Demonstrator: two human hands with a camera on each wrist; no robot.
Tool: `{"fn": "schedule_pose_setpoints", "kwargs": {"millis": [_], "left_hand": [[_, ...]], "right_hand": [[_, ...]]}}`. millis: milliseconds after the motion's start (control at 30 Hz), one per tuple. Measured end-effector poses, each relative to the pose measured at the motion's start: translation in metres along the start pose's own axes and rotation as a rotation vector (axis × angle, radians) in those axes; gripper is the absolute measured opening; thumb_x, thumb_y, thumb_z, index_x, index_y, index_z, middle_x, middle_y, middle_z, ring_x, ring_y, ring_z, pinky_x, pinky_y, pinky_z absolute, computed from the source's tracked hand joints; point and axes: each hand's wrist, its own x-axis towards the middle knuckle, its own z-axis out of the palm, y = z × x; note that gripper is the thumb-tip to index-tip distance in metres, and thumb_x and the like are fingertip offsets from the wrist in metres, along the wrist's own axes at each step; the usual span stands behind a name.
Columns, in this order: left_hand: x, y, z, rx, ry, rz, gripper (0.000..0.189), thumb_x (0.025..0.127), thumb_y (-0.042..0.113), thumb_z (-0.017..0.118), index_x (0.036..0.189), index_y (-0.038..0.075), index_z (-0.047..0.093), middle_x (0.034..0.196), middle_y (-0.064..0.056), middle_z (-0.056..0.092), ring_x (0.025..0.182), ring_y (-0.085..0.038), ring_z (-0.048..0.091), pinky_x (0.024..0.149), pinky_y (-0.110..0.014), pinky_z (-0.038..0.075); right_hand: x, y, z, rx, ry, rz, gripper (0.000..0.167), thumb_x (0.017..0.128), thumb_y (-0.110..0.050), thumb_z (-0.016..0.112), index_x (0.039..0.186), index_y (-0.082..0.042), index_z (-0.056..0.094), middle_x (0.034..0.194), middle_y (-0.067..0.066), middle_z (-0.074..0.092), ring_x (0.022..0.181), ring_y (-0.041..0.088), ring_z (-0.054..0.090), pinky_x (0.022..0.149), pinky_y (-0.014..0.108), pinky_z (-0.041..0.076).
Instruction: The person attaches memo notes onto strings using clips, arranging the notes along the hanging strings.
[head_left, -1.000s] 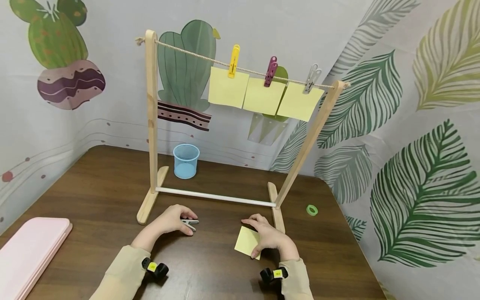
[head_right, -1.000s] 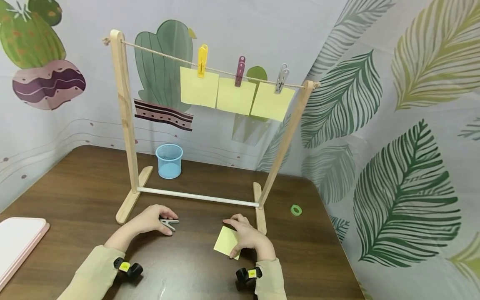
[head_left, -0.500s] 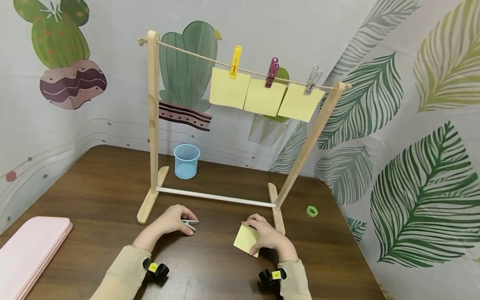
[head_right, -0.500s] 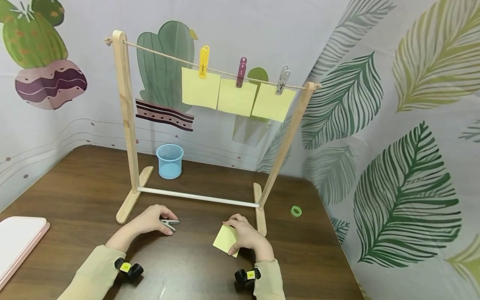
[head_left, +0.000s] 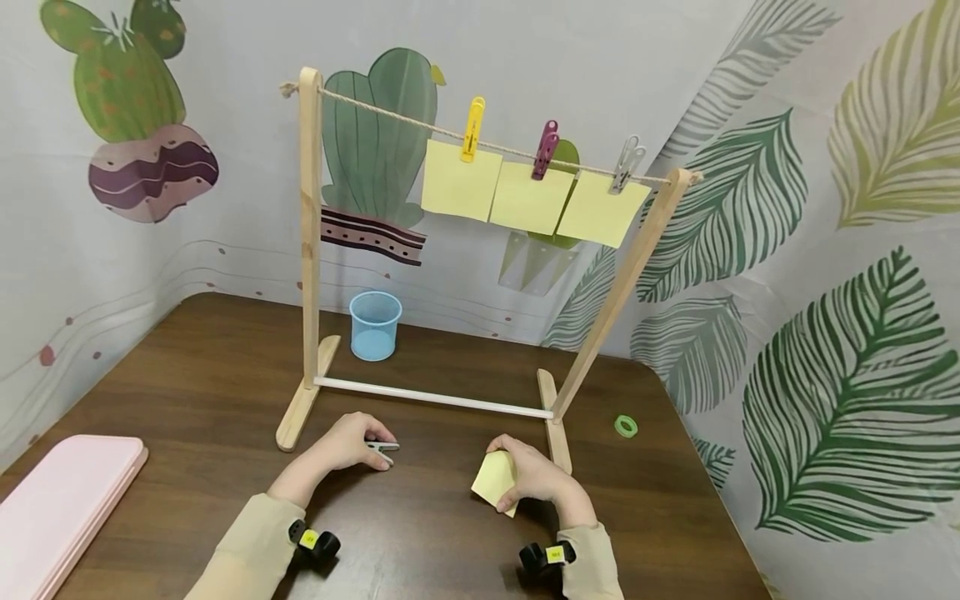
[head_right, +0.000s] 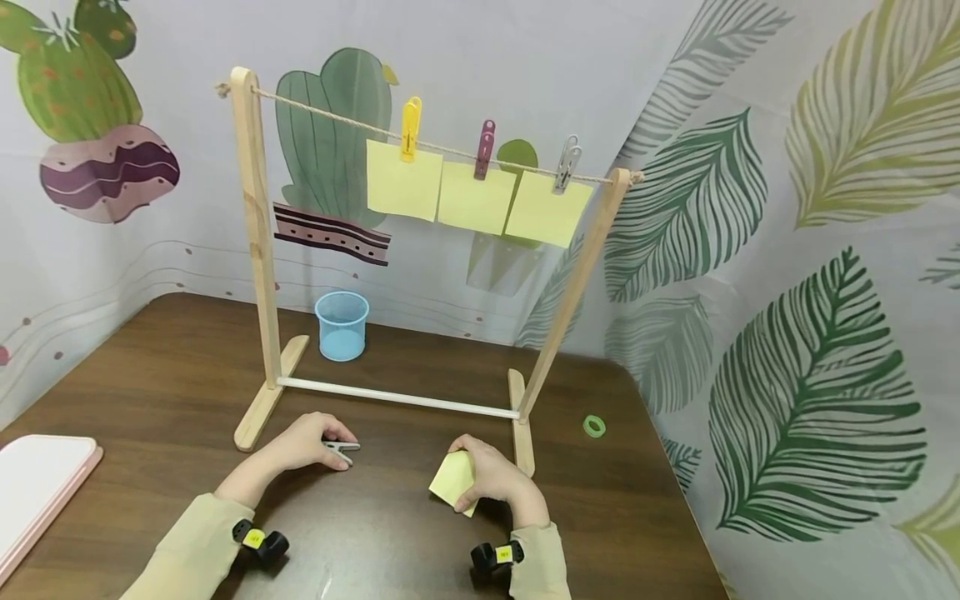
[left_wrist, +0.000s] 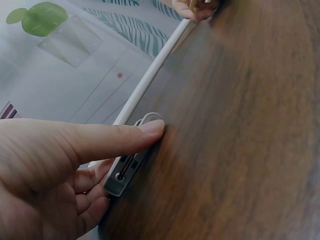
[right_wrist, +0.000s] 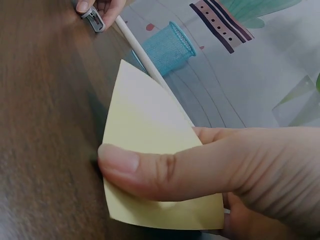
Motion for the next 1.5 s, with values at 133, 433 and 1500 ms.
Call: {"fn": "schedule_pose_setpoints", "kwargs": {"millis": [133, 433, 1500], "left_hand": [[-0.001, 0.001, 0.0, 0.003, 0.003, -0.001, 0.031, 0.065, 0.01, 0.088, 0.094, 0.004, 0.076, 0.086, -0.002, 0.074, 0.078, -0.011, 0.058, 0.069, -0.028, 0.048], [0.0, 0.001, 0.001, 0.002, 0.014, -0.011, 0.031, 0.065, 0.011, 0.089, 0.093, 0.004, 0.076, 0.085, -0.002, 0.073, 0.077, -0.011, 0.058, 0.068, -0.029, 0.047], [-0.002, 0.004, -0.011, -0.084, -0.055, 0.023, 0.029, 0.074, 0.013, 0.084, 0.097, -0.001, 0.072, 0.086, -0.004, 0.072, 0.078, -0.011, 0.062, 0.07, -0.029, 0.051]], "right_hand": [[-0.001, 0.0, -0.001, 0.023, -0.004, 0.019, 0.091, 0.055, -0.009, 0.094, 0.133, -0.007, 0.047, 0.102, 0.006, 0.06, 0.084, 0.014, 0.053, 0.07, 0.025, 0.047], [-0.002, 0.003, -0.003, 0.021, 0.024, 0.07, 0.097, 0.063, -0.014, 0.091, 0.144, 0.002, 0.04, 0.111, 0.011, 0.061, 0.084, 0.015, 0.051, 0.076, 0.027, 0.044], [0.01, -0.001, -0.008, 0.35, 0.151, 0.044, 0.021, 0.087, -0.007, 0.07, 0.095, 0.009, 0.059, 0.085, 0.013, 0.068, 0.07, 0.004, 0.059, 0.064, 0.021, 0.048]]}}
